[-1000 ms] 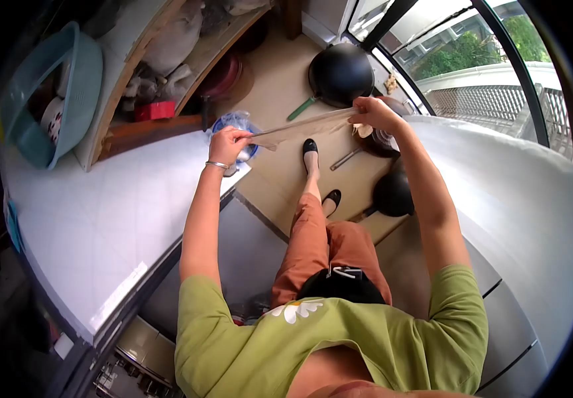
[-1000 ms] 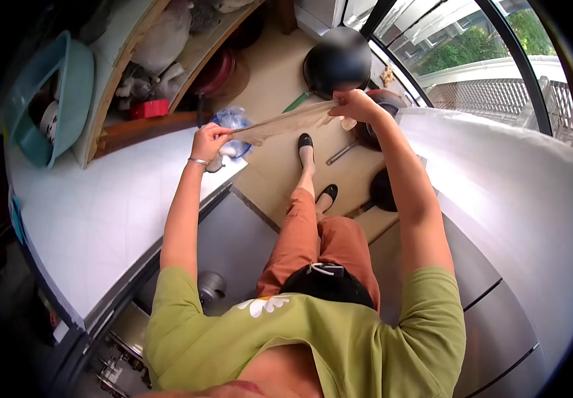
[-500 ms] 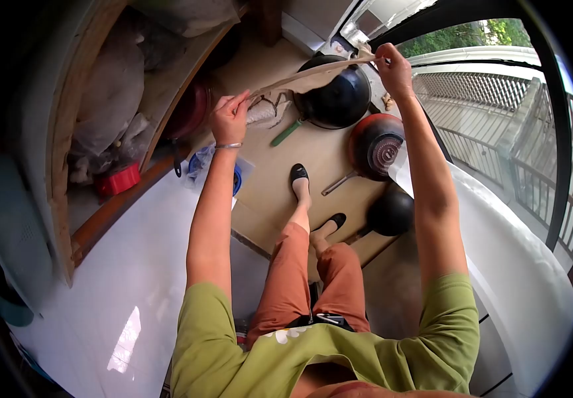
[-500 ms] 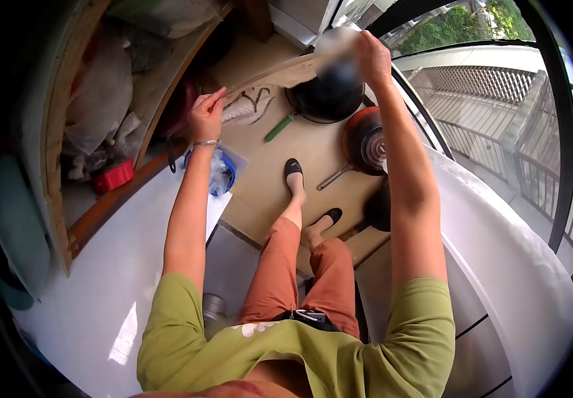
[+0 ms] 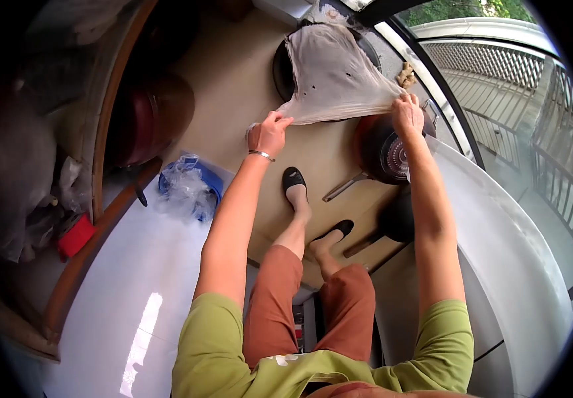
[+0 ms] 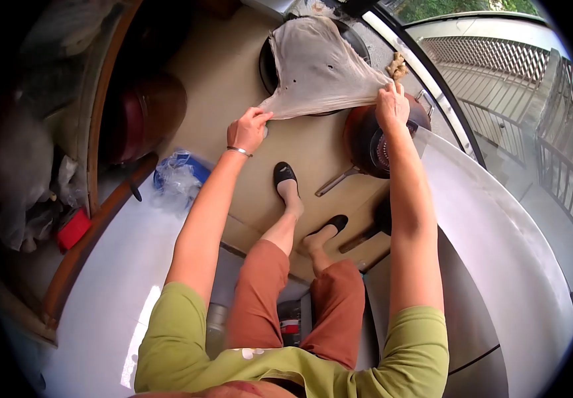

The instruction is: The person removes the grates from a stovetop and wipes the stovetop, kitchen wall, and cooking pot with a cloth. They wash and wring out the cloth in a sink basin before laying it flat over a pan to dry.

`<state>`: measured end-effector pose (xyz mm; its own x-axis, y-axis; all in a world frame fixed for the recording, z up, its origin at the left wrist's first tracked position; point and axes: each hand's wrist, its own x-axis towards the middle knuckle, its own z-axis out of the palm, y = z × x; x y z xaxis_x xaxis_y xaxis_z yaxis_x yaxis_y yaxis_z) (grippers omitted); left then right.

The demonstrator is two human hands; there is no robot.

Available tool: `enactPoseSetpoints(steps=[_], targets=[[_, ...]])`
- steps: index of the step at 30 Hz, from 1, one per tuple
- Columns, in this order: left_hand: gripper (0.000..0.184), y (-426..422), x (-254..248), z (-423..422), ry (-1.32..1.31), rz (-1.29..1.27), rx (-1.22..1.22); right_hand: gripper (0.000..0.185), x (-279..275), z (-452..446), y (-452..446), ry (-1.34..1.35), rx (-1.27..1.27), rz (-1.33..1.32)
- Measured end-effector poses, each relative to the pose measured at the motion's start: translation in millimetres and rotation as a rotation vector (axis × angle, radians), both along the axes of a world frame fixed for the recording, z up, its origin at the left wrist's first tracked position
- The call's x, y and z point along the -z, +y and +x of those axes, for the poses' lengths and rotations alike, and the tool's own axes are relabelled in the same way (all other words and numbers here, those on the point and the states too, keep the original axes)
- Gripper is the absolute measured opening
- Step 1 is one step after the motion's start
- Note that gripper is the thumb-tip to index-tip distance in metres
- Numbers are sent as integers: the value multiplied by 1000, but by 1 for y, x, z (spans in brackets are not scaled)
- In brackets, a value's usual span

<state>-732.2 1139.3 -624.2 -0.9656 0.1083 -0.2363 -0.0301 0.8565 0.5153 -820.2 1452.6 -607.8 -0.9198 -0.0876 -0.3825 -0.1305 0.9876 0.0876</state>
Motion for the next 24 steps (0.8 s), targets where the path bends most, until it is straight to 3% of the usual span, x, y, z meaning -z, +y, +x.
enactPoseSetpoints(steps=[3,4,5,6,8,9,11,12,14,15,17,19,20,22,24], targets=[[22,13,32,26,-117,-79,53,29,37,47,3,168,-66,-124],[22,17,37,35,-111,-96,35,32,42,62,-3,186,12,-197],[19,21,30,42,-27,51,37,36,37,76,-17,150,139,-328],[19,26,20,48,-28,52,41,46,33,91,-29,114,211,-555],[12,40,-8,59,8,408,8,75,23,119,-51,-342,341,-1135],[12,46,-26,61,9,407,16,79,1,128,-66,-515,273,-1230],[10,56,-63,64,-89,630,-2,68,-30,145,-84,-862,242,-1339],[10,59,-74,66,-93,630,11,50,-49,145,-92,-965,309,-1425],[13,67,-97,65,-155,798,38,30,-50,162,-87,-814,278,-1276],[19,68,-111,61,-207,730,64,30,-50,170,-81,-806,287,-1278],[22,67,-110,67,-280,614,167,20,-58,182,-66,-405,164,-1264],[22,63,-94,78,-496,376,343,17,-73,189,-52,-508,282,-1235],[22,63,-85,82,-494,377,349,17,-79,192,-46,-615,392,-1207],[18,66,-68,88,-523,26,676,17,-61,218,-26,-557,386,-1237],[15,76,-57,81,-548,14,698,15,-49,235,-2,-649,821,-1287]])
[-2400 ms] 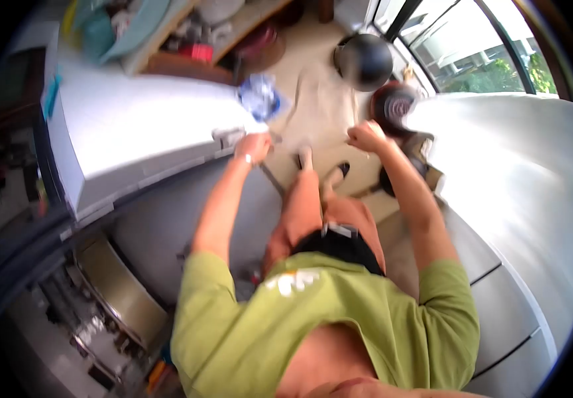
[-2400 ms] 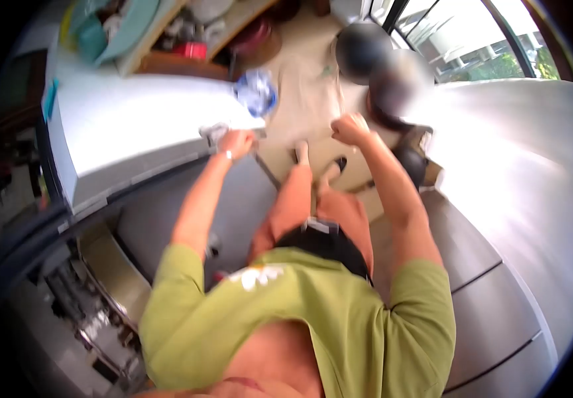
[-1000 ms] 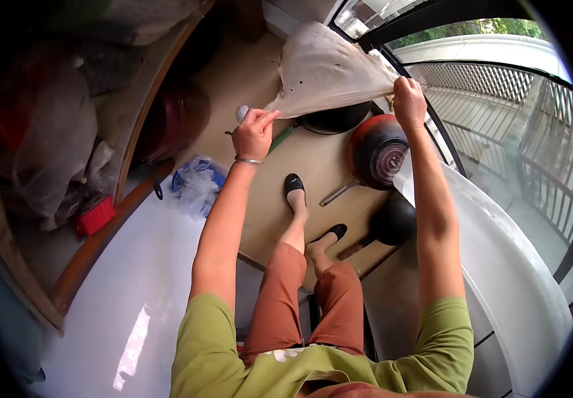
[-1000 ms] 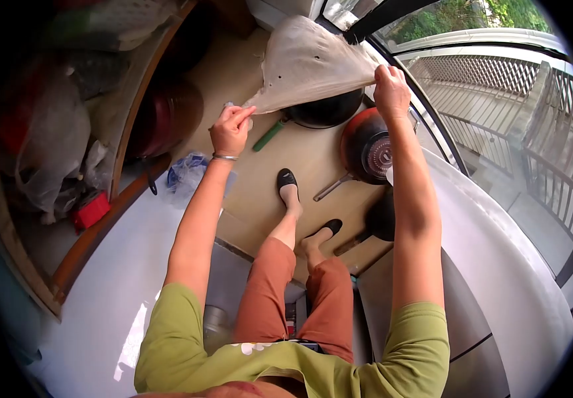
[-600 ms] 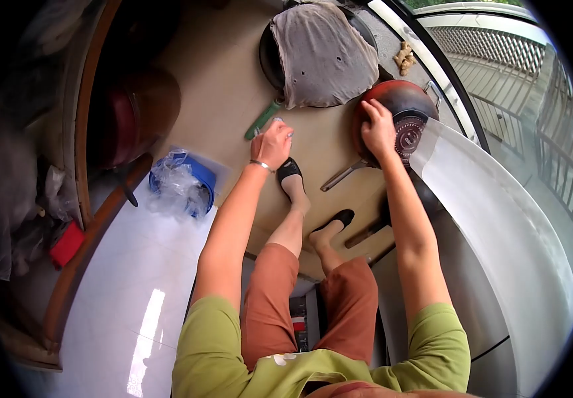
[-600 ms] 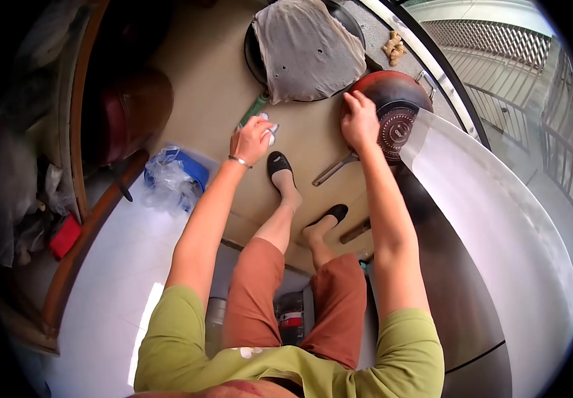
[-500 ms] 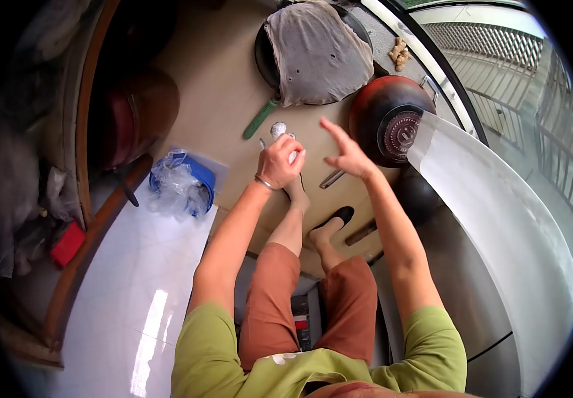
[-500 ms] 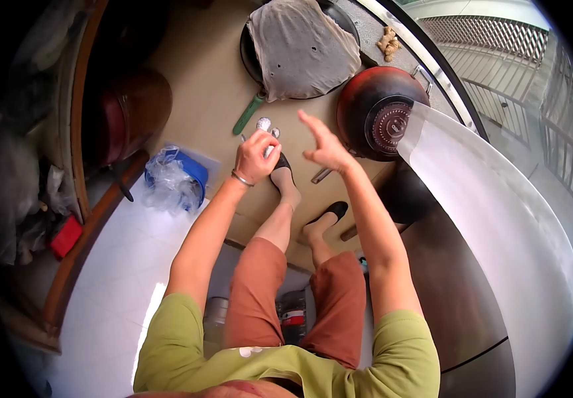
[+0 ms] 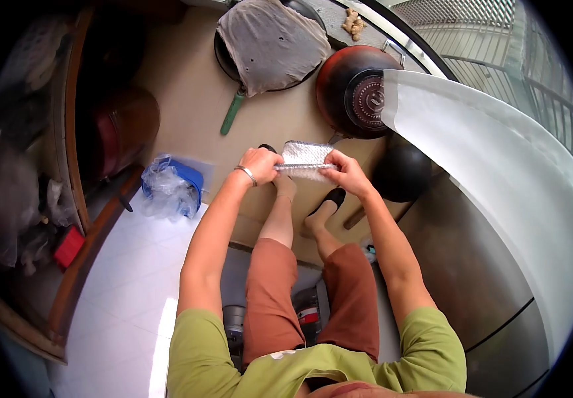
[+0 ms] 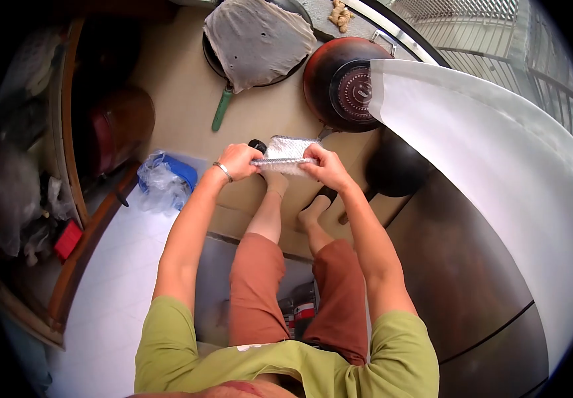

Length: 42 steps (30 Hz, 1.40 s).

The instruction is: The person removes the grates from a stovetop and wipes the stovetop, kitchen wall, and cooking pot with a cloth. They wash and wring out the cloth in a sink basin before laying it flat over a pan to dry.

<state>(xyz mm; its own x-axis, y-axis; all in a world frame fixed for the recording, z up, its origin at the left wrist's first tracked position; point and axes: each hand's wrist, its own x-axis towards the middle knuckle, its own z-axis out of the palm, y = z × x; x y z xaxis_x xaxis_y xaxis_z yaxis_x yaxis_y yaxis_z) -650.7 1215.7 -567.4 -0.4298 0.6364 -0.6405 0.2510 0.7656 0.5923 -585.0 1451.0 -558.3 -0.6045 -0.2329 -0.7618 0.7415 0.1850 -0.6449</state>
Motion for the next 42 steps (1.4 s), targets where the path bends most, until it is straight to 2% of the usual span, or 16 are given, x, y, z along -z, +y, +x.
enactPoseSetpoints(steps=[3,4,5,7,8,10,11,14,15,18,20,22,32,37,40,42], targets=[[17,28,27,-15,-229,14,-187,9,33,25,42,-2,250,-46],[16,47,31,-25,-176,75,-201,9,42,30,55,-12,315,-56],[16,66,40,-36,23,194,-137,9,52,32,68,9,400,-18],[16,114,53,-66,208,334,-184,12,77,33,92,26,596,71],[26,136,62,-80,446,332,-156,24,94,34,104,-23,761,99],[41,172,72,-95,800,383,-391,38,118,37,115,108,805,464],[38,179,76,-95,820,378,-405,47,124,43,121,60,686,733],[35,187,99,-76,711,292,-308,43,136,68,122,132,548,925],[33,189,107,-61,740,360,-299,42,139,78,116,239,453,930],[53,202,124,-30,675,287,-78,51,119,77,80,394,247,816],[56,213,134,-30,644,215,-14,55,122,68,65,462,159,839],[59,221,140,-35,616,143,46,57,127,55,56,596,-64,992],[56,269,159,-101,845,278,354,58,150,26,56,471,-96,1162],[43,306,157,-121,847,180,507,58,155,16,76,386,-79,1221],[41,320,153,-124,868,138,513,57,152,12,85,330,-91,1212],[37,310,151,-122,870,250,398,56,146,19,84,456,-99,1244]])
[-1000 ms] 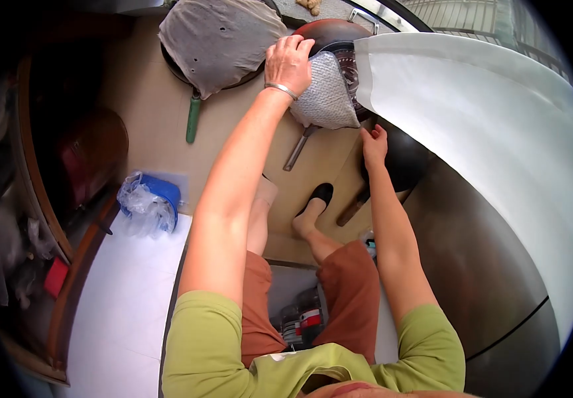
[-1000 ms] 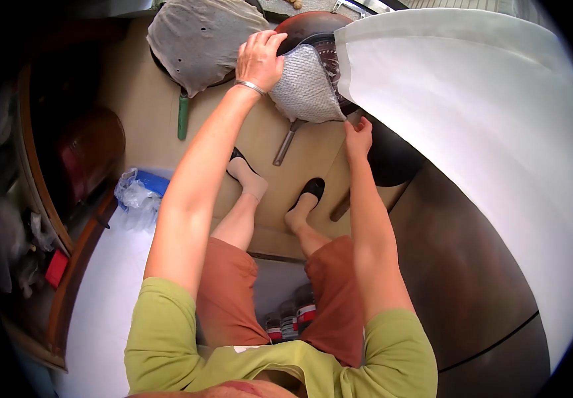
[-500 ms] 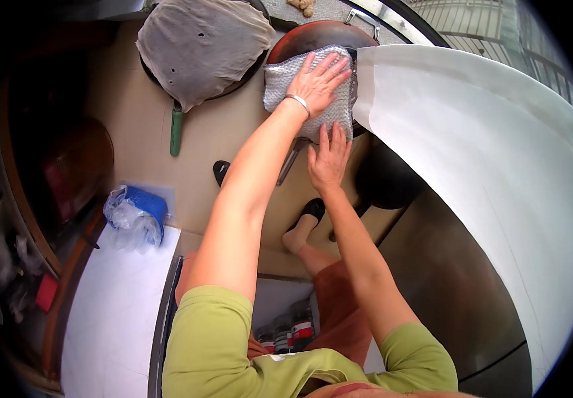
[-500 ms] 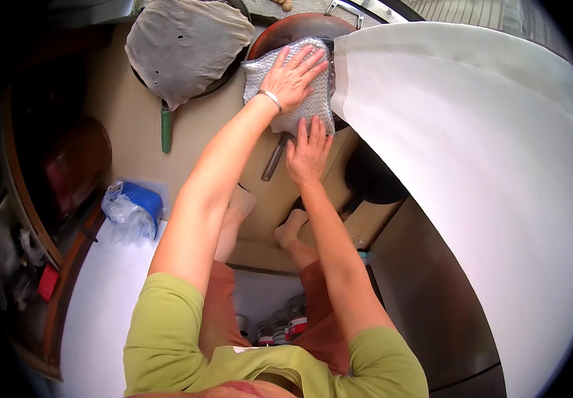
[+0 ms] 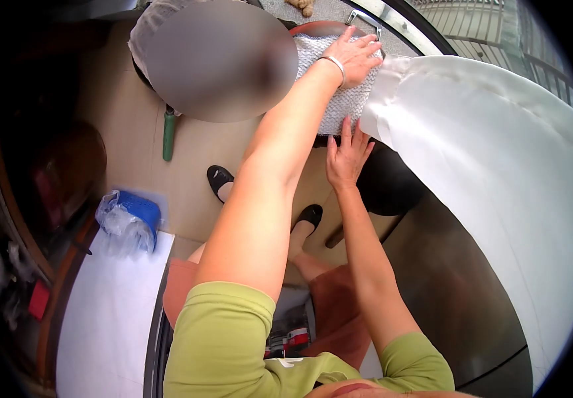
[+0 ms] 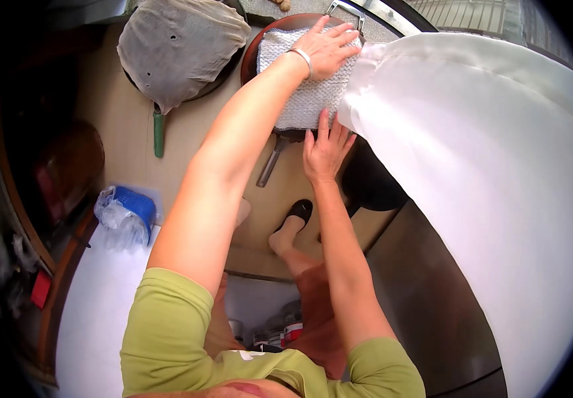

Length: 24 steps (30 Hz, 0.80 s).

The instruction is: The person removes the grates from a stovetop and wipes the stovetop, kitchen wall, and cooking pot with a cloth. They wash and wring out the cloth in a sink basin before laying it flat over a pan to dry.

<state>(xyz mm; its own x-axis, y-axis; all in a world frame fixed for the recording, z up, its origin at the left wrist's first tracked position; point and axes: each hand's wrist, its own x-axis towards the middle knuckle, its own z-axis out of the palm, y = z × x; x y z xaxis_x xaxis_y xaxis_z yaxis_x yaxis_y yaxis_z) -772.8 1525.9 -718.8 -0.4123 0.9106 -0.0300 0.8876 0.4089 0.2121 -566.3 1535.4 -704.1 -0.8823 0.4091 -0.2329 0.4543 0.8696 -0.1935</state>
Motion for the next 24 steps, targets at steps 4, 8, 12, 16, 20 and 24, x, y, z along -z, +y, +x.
enactPoseSetpoints(steps=[4,8,12,16,20,24], targets=[[25,-63,-17,14,-62,418,-479,51,-33,51,-20,-4,-47,-184],[22,-173,-60,83,-259,410,-848,34,-91,121,-39,-223,-32,-409],[18,-297,-135,199,-556,36,-1112,30,-177,139,-31,-551,112,-534],[17,-387,-239,308,-843,-233,-1385,29,-267,146,-7,-571,102,-501],[18,-436,-346,401,-897,-358,-1709,30,-315,160,25,-587,-76,-485],[18,-452,-416,512,-934,-222,-2106,23,-326,147,35,-690,-170,-519]])
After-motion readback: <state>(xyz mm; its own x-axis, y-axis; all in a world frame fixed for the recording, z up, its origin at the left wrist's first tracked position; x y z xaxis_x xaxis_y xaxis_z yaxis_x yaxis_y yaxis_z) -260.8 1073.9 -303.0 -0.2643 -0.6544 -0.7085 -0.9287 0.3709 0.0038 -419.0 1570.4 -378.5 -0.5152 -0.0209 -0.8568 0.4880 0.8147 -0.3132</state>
